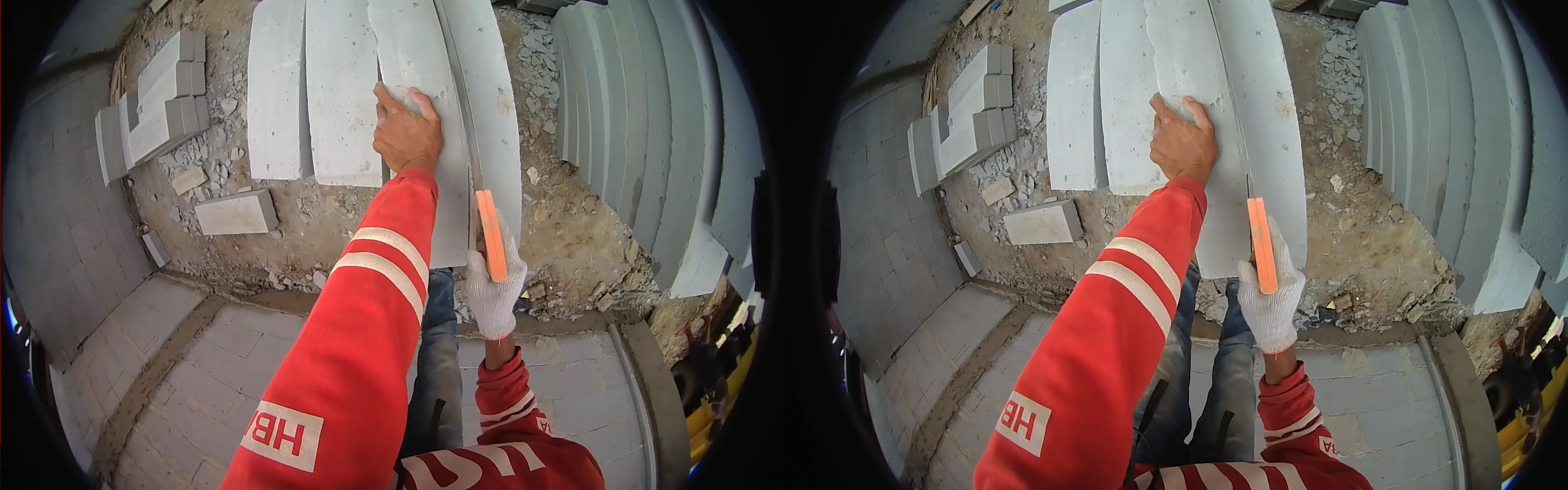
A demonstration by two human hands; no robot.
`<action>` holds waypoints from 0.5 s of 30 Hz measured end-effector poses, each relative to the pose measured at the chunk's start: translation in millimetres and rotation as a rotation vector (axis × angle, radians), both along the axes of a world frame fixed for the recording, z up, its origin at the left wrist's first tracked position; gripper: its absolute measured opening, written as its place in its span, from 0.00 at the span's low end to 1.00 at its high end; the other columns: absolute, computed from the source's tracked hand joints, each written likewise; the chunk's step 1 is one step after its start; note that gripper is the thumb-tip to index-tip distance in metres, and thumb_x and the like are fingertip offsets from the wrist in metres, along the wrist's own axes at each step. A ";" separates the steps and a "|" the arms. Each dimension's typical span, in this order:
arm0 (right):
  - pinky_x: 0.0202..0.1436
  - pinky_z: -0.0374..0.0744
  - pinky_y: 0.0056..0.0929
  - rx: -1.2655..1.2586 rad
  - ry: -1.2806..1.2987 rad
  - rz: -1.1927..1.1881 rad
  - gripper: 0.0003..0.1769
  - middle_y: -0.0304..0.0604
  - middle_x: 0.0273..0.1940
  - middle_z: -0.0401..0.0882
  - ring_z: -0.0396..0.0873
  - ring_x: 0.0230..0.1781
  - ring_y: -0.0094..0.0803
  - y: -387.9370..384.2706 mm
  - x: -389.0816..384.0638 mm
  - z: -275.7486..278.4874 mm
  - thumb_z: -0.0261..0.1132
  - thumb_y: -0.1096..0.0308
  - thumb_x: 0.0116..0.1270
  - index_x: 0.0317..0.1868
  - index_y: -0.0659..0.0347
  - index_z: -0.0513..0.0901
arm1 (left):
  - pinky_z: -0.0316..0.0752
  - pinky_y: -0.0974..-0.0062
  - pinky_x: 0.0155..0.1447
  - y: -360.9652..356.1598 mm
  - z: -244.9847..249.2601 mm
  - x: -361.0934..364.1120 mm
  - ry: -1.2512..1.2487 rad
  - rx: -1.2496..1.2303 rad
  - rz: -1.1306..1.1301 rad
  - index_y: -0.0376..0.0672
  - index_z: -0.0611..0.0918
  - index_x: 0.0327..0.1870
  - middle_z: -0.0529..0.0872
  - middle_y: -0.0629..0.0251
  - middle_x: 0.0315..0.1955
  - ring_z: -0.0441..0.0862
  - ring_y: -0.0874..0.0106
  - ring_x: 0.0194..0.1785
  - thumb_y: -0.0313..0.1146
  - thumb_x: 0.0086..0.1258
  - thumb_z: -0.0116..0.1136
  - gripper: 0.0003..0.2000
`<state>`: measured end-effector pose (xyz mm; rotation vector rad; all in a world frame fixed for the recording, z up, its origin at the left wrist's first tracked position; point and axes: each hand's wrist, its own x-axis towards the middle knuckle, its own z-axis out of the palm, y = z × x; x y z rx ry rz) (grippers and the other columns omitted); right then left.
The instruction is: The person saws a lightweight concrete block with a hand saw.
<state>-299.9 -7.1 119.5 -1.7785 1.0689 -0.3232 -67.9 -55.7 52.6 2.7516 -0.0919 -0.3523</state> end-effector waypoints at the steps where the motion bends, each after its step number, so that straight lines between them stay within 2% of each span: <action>1: 0.42 0.84 0.25 -0.039 -0.091 -0.003 0.37 0.44 0.44 0.88 0.80 0.30 0.28 -5.3 14.1 -2.5 0.71 0.79 0.60 0.72 0.68 0.76 | 0.82 0.48 0.52 0.5 -0.8 -1.1 -0.011 -0.002 0.002 0.39 0.69 0.66 0.88 0.43 0.52 0.89 0.42 0.48 0.51 0.80 0.46 0.25; 2: 0.42 0.84 0.25 -0.028 -0.090 0.004 0.37 0.44 0.44 0.88 0.80 0.30 0.28 -0.8 13.2 -0.4 0.71 0.79 0.60 0.72 0.68 0.76 | 0.82 0.48 0.51 6.5 -1.1 -5.7 -0.011 0.009 0.013 0.39 0.69 0.66 0.88 0.43 0.51 0.89 0.42 0.47 0.51 0.80 0.47 0.26; 4: 0.44 0.84 0.25 0.210 0.018 -0.030 0.38 0.45 0.46 0.89 0.82 0.31 0.28 4.2 7.5 5.8 0.72 0.79 0.59 0.73 0.67 0.76 | 0.82 0.48 0.51 12.8 -0.6 -6.9 0.004 0.010 0.010 0.39 0.69 0.66 0.88 0.43 0.51 0.89 0.42 0.47 0.51 0.80 0.47 0.26; 7: 0.43 0.84 0.26 0.046 0.079 -0.030 0.38 0.45 0.42 0.88 0.82 0.31 0.29 53.6 -49.9 14.3 0.72 0.79 0.60 0.73 0.68 0.76 | 0.82 0.48 0.51 3.1 -2.5 -4.0 -0.010 -0.028 -0.009 0.39 0.70 0.66 0.88 0.43 0.51 0.89 0.42 0.46 0.51 0.80 0.47 0.26; 10: 0.42 0.84 0.27 0.108 0.077 -0.063 0.37 0.45 0.41 0.87 0.81 0.30 0.30 57.4 -58.9 26.4 0.72 0.78 0.60 0.73 0.68 0.75 | 0.82 0.48 0.50 6.7 -7.8 -0.5 -0.036 -0.002 0.007 0.39 0.70 0.66 0.88 0.43 0.52 0.89 0.43 0.45 0.51 0.80 0.46 0.26; 15: 0.42 0.83 0.26 0.070 -0.040 -0.045 0.35 0.46 0.41 0.87 0.81 0.30 0.32 -0.9 38.9 10.9 0.72 0.78 0.61 0.71 0.68 0.77 | 0.82 0.47 0.49 6.5 -7.2 -3.5 -0.027 -0.026 0.001 0.39 0.69 0.66 0.88 0.44 0.51 0.89 0.43 0.44 0.52 0.81 0.46 0.26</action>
